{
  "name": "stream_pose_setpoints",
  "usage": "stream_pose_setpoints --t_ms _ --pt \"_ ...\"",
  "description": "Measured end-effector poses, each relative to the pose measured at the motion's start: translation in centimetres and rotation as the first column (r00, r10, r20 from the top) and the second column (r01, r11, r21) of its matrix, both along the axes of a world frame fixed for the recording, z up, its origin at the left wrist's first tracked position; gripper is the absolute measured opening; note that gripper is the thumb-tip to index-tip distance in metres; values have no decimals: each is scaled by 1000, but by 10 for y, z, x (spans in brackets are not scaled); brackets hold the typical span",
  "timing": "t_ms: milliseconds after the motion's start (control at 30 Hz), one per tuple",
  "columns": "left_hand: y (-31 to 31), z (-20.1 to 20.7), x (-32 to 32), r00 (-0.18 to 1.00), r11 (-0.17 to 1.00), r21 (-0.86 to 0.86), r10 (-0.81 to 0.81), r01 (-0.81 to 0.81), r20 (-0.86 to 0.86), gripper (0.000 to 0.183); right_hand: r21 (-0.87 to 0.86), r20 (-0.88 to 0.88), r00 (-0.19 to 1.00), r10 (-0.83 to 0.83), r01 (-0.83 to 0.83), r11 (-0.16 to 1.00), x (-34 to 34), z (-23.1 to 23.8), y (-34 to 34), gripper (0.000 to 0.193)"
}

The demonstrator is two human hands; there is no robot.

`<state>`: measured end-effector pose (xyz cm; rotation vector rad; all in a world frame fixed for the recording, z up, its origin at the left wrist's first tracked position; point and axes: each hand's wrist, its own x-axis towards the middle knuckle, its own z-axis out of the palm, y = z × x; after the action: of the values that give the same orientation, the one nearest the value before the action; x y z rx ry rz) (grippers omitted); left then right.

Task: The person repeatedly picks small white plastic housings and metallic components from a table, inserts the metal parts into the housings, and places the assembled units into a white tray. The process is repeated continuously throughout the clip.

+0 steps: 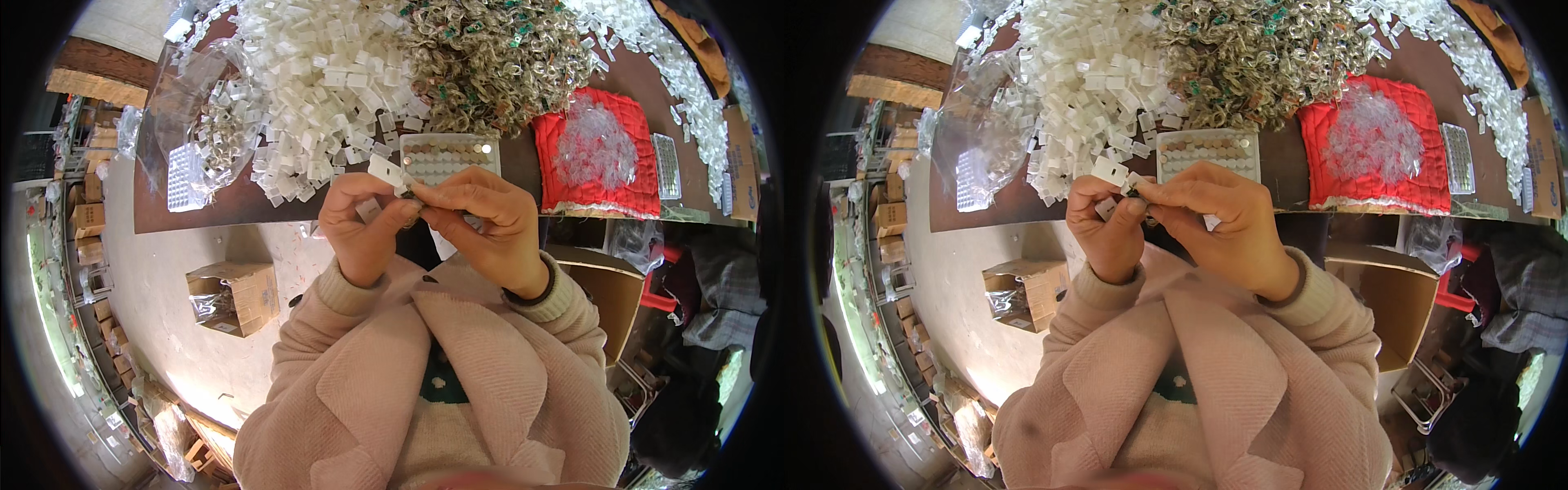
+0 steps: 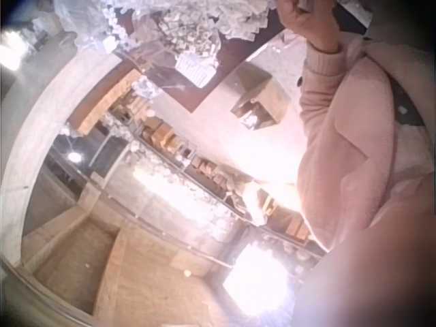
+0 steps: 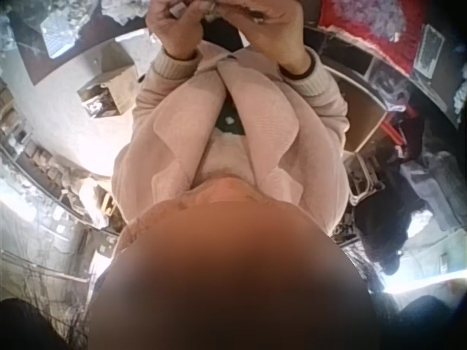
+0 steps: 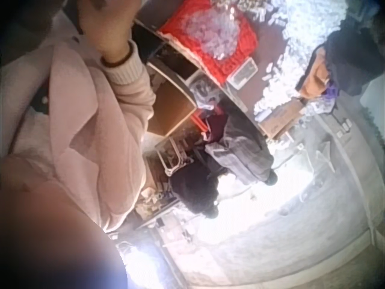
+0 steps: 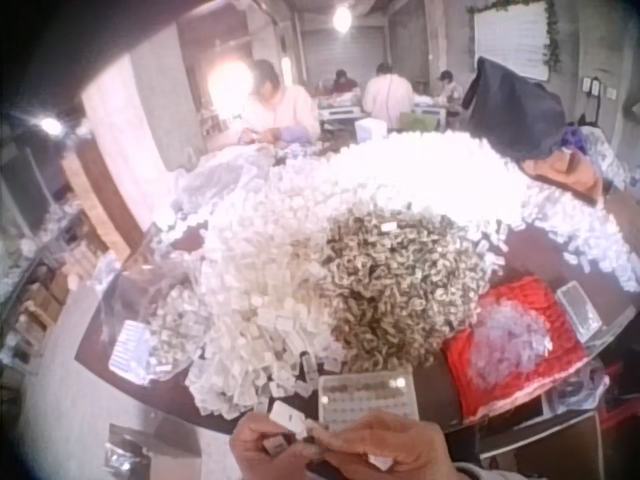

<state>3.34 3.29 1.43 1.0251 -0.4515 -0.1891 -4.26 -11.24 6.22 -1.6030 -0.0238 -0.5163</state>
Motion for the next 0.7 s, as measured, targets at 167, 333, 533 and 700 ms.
stream_pose_setpoints --t_ms 167,333,533,700 --pt "-9 -4 -16 995 990 -126 54 -65 -85 28 25 -85 990 -111 114 993 0 -11 11 31" --pt "-12 -1 -24 972 981 -171 51 -92 -231 28 126 -123 991 -55 71 990 1 -12 13 29" --pt "-9 -7 -16 990 992 -62 106 -112 -90 24 -134 -47 994 -98 91 987 1 2 11 28" --pt "-4 -7 -18 992 994 -90 54 -64 -114 26 -232 -53 986 -157 141 962 -1 1 12 26"
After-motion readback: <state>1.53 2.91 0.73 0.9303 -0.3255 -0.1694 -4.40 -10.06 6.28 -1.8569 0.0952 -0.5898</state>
